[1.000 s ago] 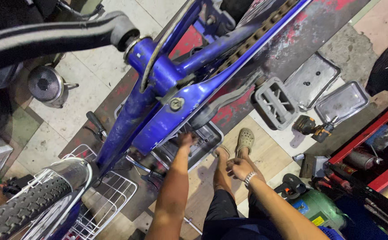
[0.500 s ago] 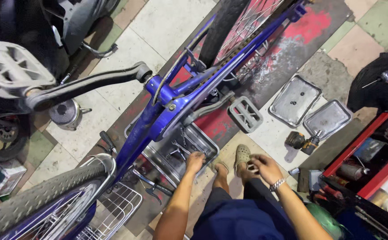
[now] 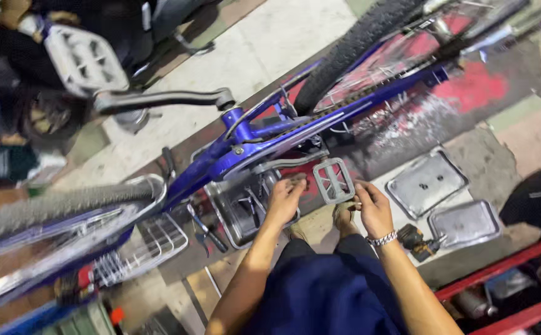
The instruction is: The person repairs a blue bicycle by first using a wrench to tighten the rear wheel axle nut. They then use a cordless impact driver to remove bolts from the chain guard and detach the guard from the frame. Finally, the person reattaches the chain guard and secures it with the bolts.
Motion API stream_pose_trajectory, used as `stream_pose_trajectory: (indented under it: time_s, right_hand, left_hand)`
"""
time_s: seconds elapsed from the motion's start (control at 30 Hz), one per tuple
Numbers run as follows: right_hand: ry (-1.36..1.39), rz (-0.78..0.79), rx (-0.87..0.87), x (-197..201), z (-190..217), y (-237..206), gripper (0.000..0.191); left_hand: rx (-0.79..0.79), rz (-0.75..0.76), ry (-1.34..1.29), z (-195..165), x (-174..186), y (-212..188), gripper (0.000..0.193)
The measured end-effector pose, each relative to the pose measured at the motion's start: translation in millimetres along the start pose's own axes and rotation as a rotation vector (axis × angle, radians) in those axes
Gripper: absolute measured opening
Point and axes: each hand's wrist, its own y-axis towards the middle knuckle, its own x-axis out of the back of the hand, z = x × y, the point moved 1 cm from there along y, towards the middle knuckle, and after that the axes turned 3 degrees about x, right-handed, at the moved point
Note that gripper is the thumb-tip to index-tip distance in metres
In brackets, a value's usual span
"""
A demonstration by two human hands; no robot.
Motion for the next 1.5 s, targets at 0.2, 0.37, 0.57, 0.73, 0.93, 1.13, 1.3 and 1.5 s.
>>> stream_pose_trajectory:
  time_s: [0.2, 0.37, 0.57, 0.73, 0.93, 1.13, 1.3, 1.5]
  right_hand:
    - [-0.096, 0.239, -0.017, -19.6, 32.0, 49.8, 0.034]
    - [-0.085, 0.445, -0.041, -57.8, 73.7, 64.9, 0.037]
    - [-0.078, 0.488, -0.029, -87.4, 95.4, 64.6, 0.041]
    - [-0.145, 0.448, -0.048, -91.3, 96.7, 61.8, 0.041]
    - [-0.073, 0.423, -0.06, -99.4, 91.9, 65.9, 0.035]
    - [-0.138, 0.404, 0.031, -90.6, 98.9, 68.9, 0.037]
    - [-0.141, 0.382, -0.009, -81.0, 112.6, 65.3, 0.039]
    - [-0.233, 0.382, 0.06, -88.4, 114.7, 64.9, 0.037]
  left_hand:
    - [-0.087, -0.252, -0.118, -53.8, 5.4, -12.3, 0.026]
    - [-0.245, -0.467, -0.115, -101.0, 12.4, -37.8, 0.027]
    - [-0.198, -0.72, 0.044, -140.8, 16.0, -39.4, 0.033]
    - [-0.253, -0.711, 0.009, -152.0, 12.7, -34.5, 0.036]
    - [-0.271, -0.76, 0.212, -158.1, 13.0, -38.0, 0.037]
    - [-0.29, -0.668, -0.041, -153.2, 11.2, -33.5, 0.036]
    - [-0.328, -0.598, -0.165, -148.7, 10.6, -28.8, 0.035]
    - [-0.321, -0.663, -0.086, -147.6, 9.1, -31.6, 0.033]
